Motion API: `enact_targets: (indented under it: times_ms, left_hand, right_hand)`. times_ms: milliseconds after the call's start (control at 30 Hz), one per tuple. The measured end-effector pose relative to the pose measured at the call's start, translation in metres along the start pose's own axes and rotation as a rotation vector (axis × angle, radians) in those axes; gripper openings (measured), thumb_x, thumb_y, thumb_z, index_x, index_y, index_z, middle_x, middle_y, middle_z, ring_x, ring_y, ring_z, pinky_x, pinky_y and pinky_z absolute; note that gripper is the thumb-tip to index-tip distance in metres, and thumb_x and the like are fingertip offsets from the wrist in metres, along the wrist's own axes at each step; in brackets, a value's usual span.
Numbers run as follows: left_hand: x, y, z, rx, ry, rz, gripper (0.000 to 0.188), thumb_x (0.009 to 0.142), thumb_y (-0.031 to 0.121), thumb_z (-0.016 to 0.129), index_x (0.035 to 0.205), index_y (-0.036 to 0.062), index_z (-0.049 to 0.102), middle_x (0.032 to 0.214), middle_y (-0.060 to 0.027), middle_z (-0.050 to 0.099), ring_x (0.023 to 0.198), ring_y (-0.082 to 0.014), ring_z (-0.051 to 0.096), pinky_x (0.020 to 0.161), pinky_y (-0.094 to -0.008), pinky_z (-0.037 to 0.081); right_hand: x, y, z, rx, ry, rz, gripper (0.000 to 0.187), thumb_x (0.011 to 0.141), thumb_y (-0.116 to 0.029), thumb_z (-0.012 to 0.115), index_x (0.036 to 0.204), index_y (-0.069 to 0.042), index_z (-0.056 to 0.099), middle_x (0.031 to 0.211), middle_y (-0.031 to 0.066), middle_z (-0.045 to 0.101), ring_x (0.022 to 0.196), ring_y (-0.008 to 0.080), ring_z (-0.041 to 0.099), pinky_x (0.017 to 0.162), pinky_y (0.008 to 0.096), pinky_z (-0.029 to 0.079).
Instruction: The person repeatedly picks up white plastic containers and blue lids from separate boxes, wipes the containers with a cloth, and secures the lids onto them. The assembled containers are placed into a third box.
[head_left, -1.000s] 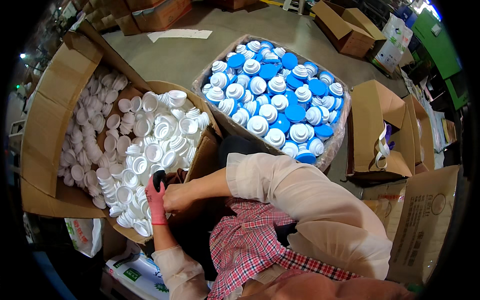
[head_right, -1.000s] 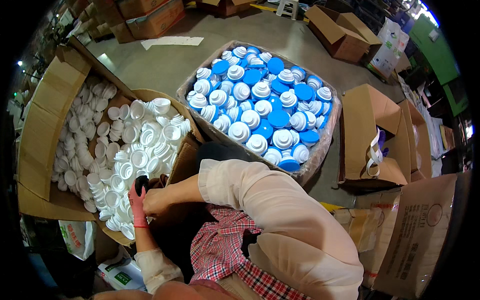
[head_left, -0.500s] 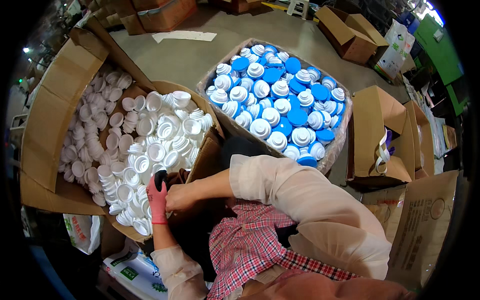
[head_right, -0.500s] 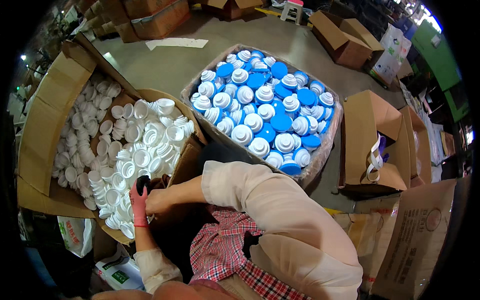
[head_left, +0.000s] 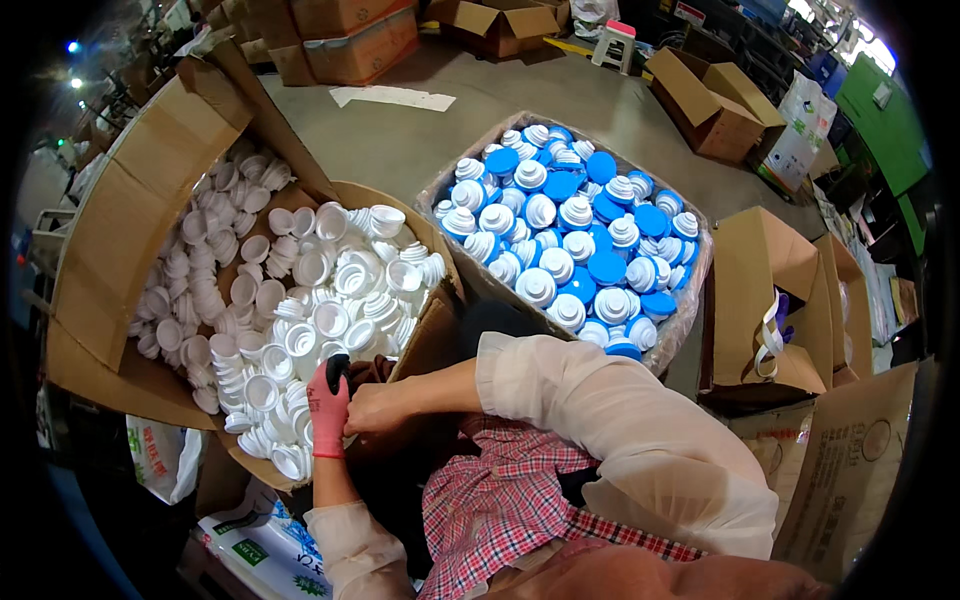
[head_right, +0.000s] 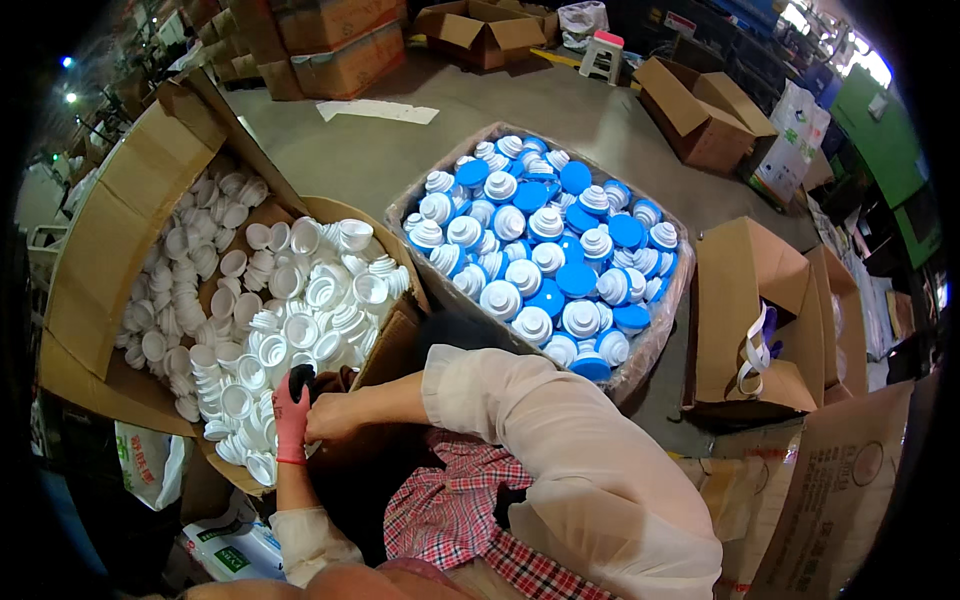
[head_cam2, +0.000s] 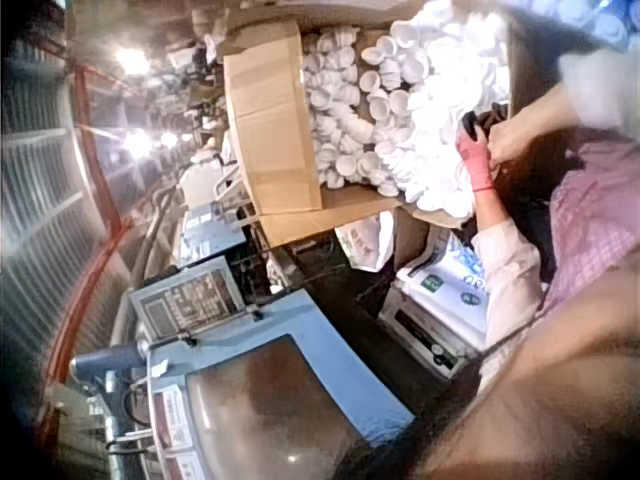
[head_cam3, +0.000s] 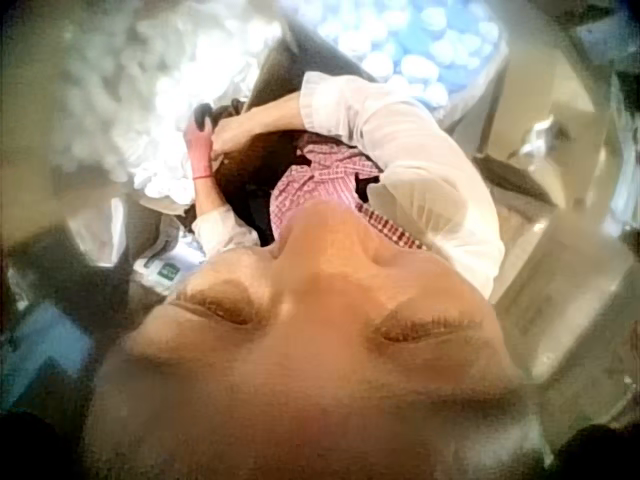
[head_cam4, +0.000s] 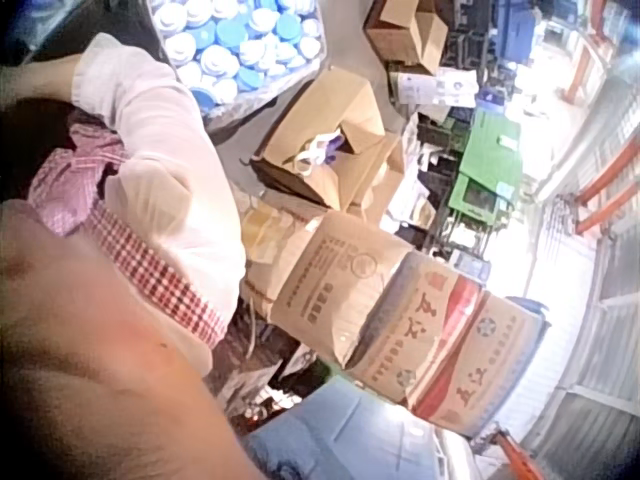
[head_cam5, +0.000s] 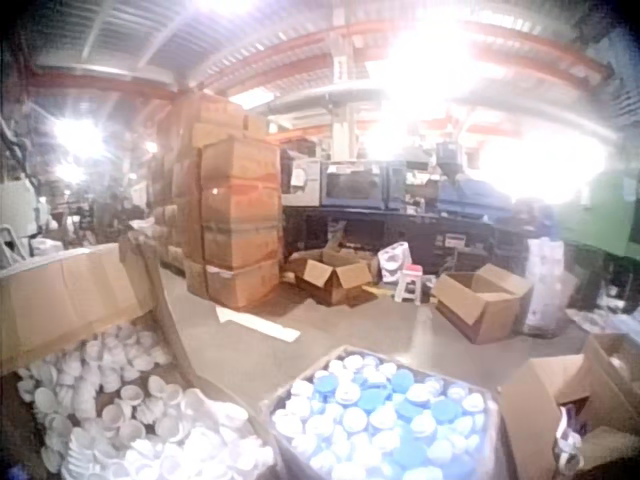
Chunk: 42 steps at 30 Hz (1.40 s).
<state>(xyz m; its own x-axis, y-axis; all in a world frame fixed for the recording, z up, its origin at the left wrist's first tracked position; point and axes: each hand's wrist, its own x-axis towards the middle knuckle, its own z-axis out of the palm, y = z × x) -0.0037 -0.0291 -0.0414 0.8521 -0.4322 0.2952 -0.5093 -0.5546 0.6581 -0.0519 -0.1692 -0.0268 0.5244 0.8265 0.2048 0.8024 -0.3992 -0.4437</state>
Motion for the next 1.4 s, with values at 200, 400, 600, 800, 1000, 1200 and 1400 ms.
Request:
enact_targets:
  times_ms: [200, 400, 600, 800, 1000, 1200, 1400]
  left_hand:
    - [0.001, -0.011, -0.001, 0.024, -0.101, -0.047, 0.038, 0.083, 0.010, 0.062, 0.118, -0.0029, 0.057, 0.109, -0.0215, 0.063, 0.100, -0.0372, 0.061, 0.089, -0.0413, 0.048]
    - [-0.001, -0.005, 0.003, -0.014, -0.013, 0.010, 0.025, 0.080, 0.005, 0.059, 0.105, -0.0018, 0.062, 0.097, -0.0196, 0.066, 0.090, -0.0380, 0.062, 0.080, -0.0420, 0.049]
    - [0.002, 0.004, 0.002, -0.022, -0.053, -0.016, 0.026, 0.080, 0.006, 0.060, 0.105, -0.0020, 0.062, 0.097, -0.0200, 0.066, 0.091, -0.0386, 0.062, 0.080, -0.0422, 0.049]
    - [-0.002, -0.003, 0.006, 0.013, 0.024, -0.003, 0.026, 0.081, 0.006, 0.060, 0.106, -0.0010, 0.062, 0.100, -0.0189, 0.066, 0.093, -0.0371, 0.063, 0.082, -0.0412, 0.050]
    - [0.000, 0.005, -0.015, 0.009, 0.308, 0.041, 0.031, 0.079, 0.008, 0.060, 0.108, 0.0008, 0.061, 0.100, -0.0193, 0.065, 0.091, -0.0370, 0.062, 0.082, -0.0414, 0.050]
    - [-0.031, 0.020, -0.095, -0.206, 0.488, -0.070, 0.025, 0.081, 0.007, 0.059, 0.106, 0.0008, 0.061, 0.099, -0.0193, 0.063, 0.093, -0.0364, 0.061, 0.081, -0.0374, 0.049]
    - [-0.147, -0.001, -0.147, 0.058, 0.805, -0.338, 0.032, 0.083, 0.005, 0.061, 0.114, -0.0029, 0.057, 0.111, -0.0203, 0.062, 0.103, -0.0340, 0.061, 0.090, -0.0369, 0.047]
  right_hand:
    - [0.001, -0.005, -0.007, -0.003, -0.089, 0.066, 0.026, 0.076, -0.024, 0.068, 0.096, -0.008, 0.066, 0.087, 0.0130, 0.068, 0.086, 0.0339, 0.065, 0.074, 0.0455, 0.051]
    - [-0.002, 0.000, 0.000, 0.042, 0.018, -0.028, 0.024, 0.078, -0.024, 0.066, 0.090, -0.003, 0.064, 0.080, 0.0166, 0.066, 0.078, 0.0362, 0.064, 0.066, 0.0470, 0.050]
    - [-0.006, -0.001, -0.002, 0.042, 0.012, -0.018, 0.023, 0.078, -0.023, 0.066, 0.089, -0.004, 0.064, 0.079, 0.0167, 0.065, 0.077, 0.0362, 0.064, 0.065, 0.0468, 0.050]
    - [-0.001, -0.001, -0.001, 0.072, -0.063, 0.059, 0.025, 0.075, -0.024, 0.069, 0.094, -0.008, 0.064, 0.087, 0.0145, 0.067, 0.086, 0.0349, 0.064, 0.074, 0.0456, 0.051]
    - [0.006, 0.009, 0.008, 0.068, 0.023, 0.053, 0.032, 0.076, -0.022, 0.068, 0.104, -0.007, 0.065, 0.090, 0.0168, 0.064, 0.089, 0.0369, 0.061, 0.079, 0.0468, 0.048]
    - [0.014, -0.003, -0.015, 0.168, 0.145, -0.059, 0.035, 0.077, -0.013, 0.071, 0.110, -0.005, 0.062, 0.107, 0.0158, 0.058, 0.106, 0.0363, 0.053, 0.092, 0.0436, 0.043]
    - [0.018, -0.013, 0.003, 0.113, 0.005, -0.052, 0.032, 0.077, -0.017, 0.072, 0.104, -0.003, 0.064, 0.092, 0.0133, 0.057, 0.091, 0.0335, 0.053, 0.080, 0.0417, 0.046]
